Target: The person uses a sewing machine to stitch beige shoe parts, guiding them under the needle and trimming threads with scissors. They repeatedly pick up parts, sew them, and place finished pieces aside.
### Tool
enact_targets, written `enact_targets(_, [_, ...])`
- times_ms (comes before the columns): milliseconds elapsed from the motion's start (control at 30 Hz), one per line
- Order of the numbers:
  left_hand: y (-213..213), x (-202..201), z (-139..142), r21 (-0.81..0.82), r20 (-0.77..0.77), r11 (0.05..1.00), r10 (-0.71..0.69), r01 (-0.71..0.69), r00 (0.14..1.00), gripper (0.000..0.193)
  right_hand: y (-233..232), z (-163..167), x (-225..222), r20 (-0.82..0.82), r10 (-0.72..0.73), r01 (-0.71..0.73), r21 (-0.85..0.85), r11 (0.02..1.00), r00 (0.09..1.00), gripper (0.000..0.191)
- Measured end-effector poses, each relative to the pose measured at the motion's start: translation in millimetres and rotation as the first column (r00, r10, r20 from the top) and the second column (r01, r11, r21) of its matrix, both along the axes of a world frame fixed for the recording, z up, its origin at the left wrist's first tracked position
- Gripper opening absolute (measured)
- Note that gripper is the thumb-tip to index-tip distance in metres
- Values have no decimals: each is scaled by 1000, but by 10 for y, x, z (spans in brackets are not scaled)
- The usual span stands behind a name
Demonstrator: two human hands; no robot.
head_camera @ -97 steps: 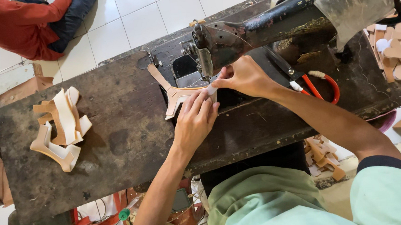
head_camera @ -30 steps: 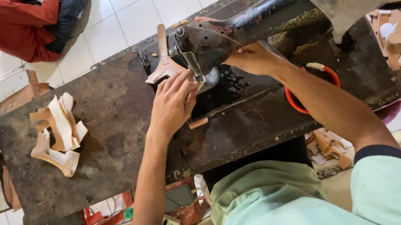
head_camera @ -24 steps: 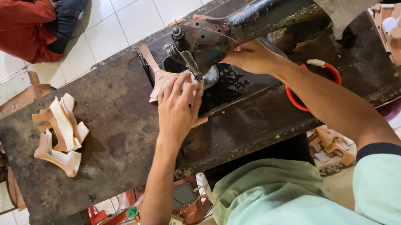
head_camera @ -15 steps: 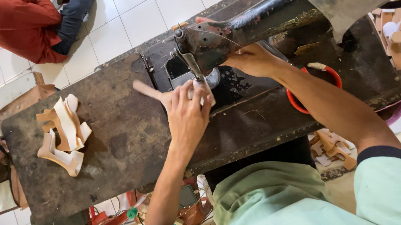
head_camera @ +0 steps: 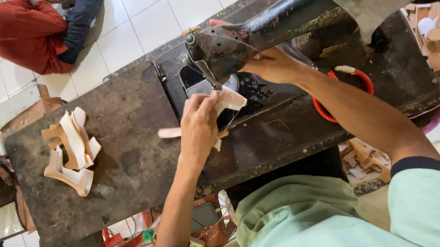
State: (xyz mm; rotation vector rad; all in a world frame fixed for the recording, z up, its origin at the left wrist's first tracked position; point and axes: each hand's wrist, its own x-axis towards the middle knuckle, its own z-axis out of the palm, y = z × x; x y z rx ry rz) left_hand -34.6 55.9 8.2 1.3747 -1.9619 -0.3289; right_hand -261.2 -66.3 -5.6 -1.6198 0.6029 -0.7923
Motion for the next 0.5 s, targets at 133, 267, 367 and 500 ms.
enact_targets(133, [-44,25,-2,29,-10,1000,-1,2,1000,23,-47,-178,-15,-40,-46,50,97,994,998,35])
enact_targets(267, [-353,321,54,320,-83,940,-100,122,992,24,-85,-344,-21,-95,-64,71,72,995,993,22])
enact_targets(367, [-513,447,20,174,-104,931,-305,320,947,29,-106,-424,-33,-352,-129,183,127,975,927,23])
enact_targets(500, [-519,459,-54,245,-107,918,-295,313,950,30,-128,-486,-40,-59,-40,39,-19,999,997,22])
